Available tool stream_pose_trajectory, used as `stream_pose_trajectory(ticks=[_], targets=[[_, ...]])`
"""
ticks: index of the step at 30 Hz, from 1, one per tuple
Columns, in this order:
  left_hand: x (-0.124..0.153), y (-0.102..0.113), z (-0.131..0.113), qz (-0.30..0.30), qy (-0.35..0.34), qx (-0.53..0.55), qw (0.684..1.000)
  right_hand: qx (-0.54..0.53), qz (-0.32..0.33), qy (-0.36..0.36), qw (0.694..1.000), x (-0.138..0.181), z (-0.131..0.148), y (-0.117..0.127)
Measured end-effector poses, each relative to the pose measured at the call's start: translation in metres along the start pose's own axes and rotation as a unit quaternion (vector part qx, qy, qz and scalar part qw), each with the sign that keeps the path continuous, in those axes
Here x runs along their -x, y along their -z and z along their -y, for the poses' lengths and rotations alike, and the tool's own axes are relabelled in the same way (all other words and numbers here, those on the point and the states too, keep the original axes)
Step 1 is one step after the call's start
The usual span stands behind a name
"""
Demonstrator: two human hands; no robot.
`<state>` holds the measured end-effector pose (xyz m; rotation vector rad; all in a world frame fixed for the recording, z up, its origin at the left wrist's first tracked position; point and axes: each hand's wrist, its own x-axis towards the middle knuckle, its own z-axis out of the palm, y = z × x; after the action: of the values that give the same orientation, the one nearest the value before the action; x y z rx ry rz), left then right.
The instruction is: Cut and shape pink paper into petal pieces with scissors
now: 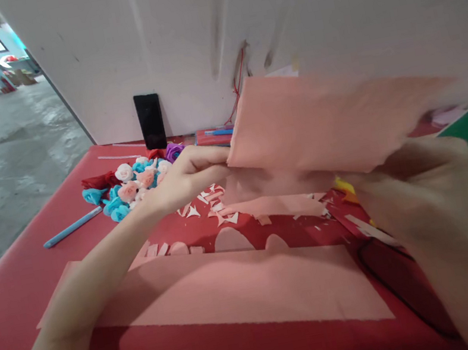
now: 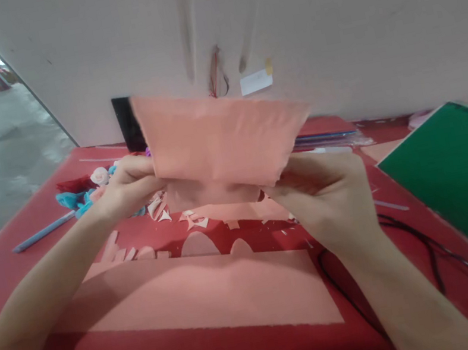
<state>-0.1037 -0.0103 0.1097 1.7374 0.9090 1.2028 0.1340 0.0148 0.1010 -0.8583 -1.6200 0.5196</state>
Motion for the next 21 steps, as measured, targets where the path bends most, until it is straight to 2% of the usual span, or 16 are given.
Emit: stream_pose_trajectory(ticks=[2,7,11,13,15,17,21], targets=[[0.000,-0.001,-0.001,0.006,-0.002,0.003,1.000,0.009,-0.002,0.013,1.000,0.000,-0.004,0.003],[-0.001,-0.001,-0.004,-0.010,-0.010,-0.043,0.999,0.026,0.026,0.111,0.993,-0.006,-0.003,0.007],[-0.002,0.001,-0.011,0.005,-0.056,-0.086,0.995,-0.020,0.132,0.152,0.979,-0.012,0.005,0.007],[-0.001,0.001,-0.014,0.024,-0.083,-0.100,0.991,-0.037,0.161,0.152,0.974,-0.013,0.009,0.006],[-0.001,0.000,-0.015,0.030,-0.097,-0.106,0.989,-0.026,0.149,0.147,0.978,-0.014,0.011,0.003],[-0.001,-0.003,-0.014,0.007,-0.094,-0.090,0.991,-0.018,0.118,0.154,0.981,-0.013,0.012,0.000],[-0.002,-0.010,-0.011,-0.052,-0.032,0.014,0.998,-0.015,0.051,0.137,0.989,-0.009,0.016,-0.005]])
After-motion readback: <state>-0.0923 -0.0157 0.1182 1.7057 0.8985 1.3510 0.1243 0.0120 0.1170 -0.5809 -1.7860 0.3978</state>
